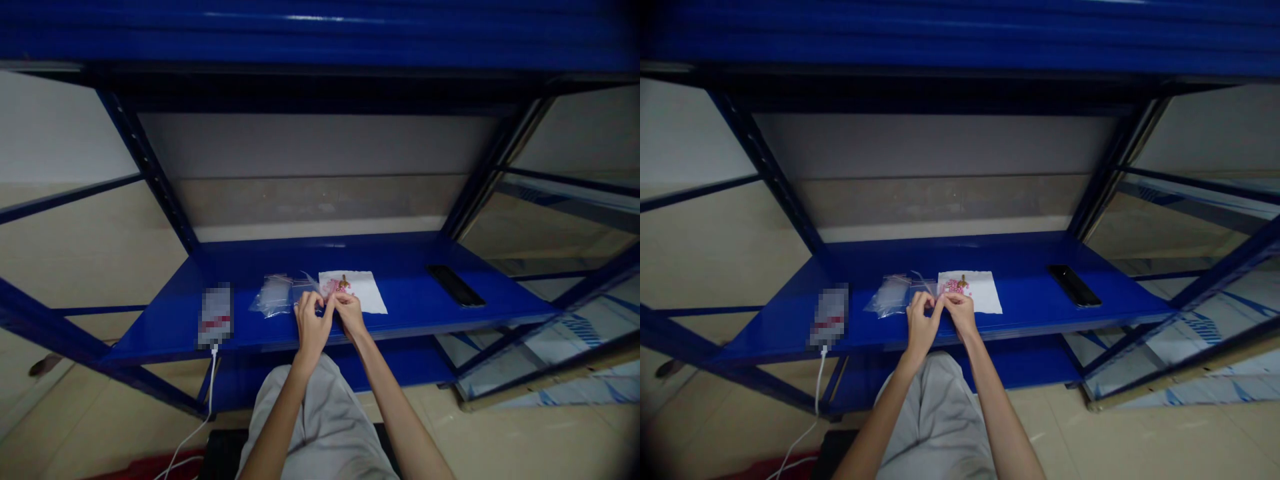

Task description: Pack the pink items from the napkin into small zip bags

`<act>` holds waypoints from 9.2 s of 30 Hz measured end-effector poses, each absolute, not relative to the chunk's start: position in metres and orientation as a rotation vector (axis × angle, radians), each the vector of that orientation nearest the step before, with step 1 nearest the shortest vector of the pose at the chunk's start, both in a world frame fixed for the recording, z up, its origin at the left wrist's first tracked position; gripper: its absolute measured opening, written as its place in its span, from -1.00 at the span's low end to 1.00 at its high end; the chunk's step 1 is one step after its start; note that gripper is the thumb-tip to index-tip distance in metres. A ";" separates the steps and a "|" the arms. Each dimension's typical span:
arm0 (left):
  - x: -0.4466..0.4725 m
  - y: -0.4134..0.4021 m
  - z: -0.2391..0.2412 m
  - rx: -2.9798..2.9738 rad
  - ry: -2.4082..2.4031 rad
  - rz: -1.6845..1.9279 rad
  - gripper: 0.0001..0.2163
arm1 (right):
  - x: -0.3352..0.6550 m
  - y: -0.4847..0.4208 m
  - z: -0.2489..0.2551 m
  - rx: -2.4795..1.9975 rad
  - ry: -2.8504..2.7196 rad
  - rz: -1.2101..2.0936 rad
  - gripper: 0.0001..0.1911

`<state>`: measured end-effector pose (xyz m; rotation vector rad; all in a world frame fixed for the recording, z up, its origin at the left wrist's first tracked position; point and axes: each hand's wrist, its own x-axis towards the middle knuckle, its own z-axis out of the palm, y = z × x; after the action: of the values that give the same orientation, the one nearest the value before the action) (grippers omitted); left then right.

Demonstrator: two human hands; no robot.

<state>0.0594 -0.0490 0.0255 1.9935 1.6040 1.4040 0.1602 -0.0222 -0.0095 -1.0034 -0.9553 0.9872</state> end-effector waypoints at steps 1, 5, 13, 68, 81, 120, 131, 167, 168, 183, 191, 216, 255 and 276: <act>0.059 -0.052 0.025 1.962 1.600 1.413 -0.77 | 0.159 -0.023 -0.010 -1.007 -0.979 1.005 -0.79; 0.054 -0.060 0.024 1.918 1.617 1.414 -0.78 | 0.157 -0.027 -0.011 -1.000 -1.093 1.068 -0.82; 0.033 -0.066 0.022 2.024 1.599 1.305 -0.75 | 0.162 -0.034 0.001 -0.873 -1.363 1.250 -0.80; 0.020 -0.037 0.032 2.445 1.455 0.982 -0.83 | 0.146 -0.036 -0.001 -1.096 -1.347 0.832 -0.78; 0.029 -0.052 0.034 2.586 1.756 0.997 -0.82 | 0.147 -0.037 -0.004 -1.115 -0.993 0.909 -0.76; 0.001 -0.026 0.006 2.577 1.554 1.334 -0.59 | 0.165 -0.038 -0.001 -1.141 -1.172 0.642 -0.75; 0.002 -0.026 0.004 2.569 1.523 1.465 -0.62 | 0.234 -0.043 0.002 -1.794 -1.435 0.097 -0.67; 0.024 -0.036 0.005 2.508 1.485 1.450 -0.61 | 0.231 -0.042 0.008 -1.639 -1.379 0.182 -0.66; 0.025 -0.035 0.004 2.509 1.485 1.435 -0.61 | 0.229 -0.042 0.010 -1.605 -1.396 0.186 -0.65; 0.023 -0.028 0.001 2.317 1.518 1.358 -0.68 | 0.238 -0.045 -0.005 -1.790 -1.472 0.105 -0.70; 0.020 -0.031 0.004 2.351 1.455 1.389 -0.65 | 0.228 -0.036 0.003 -1.793 -1.612 0.070 -0.76; 0.023 -0.036 0.008 2.391 1.435 1.381 -0.65 | 0.183 -0.043 0.038 -1.182 -1.775 0.510 -0.78; 0.020 -0.030 0.003 2.267 1.446 1.487 -0.66 | 0.204 -0.038 0.039 -1.252 -1.693 0.379 -0.79; 0.002 -0.020 0.000 1.483 1.207 1.826 -0.69 | 0.250 -0.018 -0.006 -1.682 -1.601 0.095 -0.67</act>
<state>0.0024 -0.0204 -0.0004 1.4834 1.2068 1.8264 0.2497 -0.0175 -0.0064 -1.6825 -1.6009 0.0952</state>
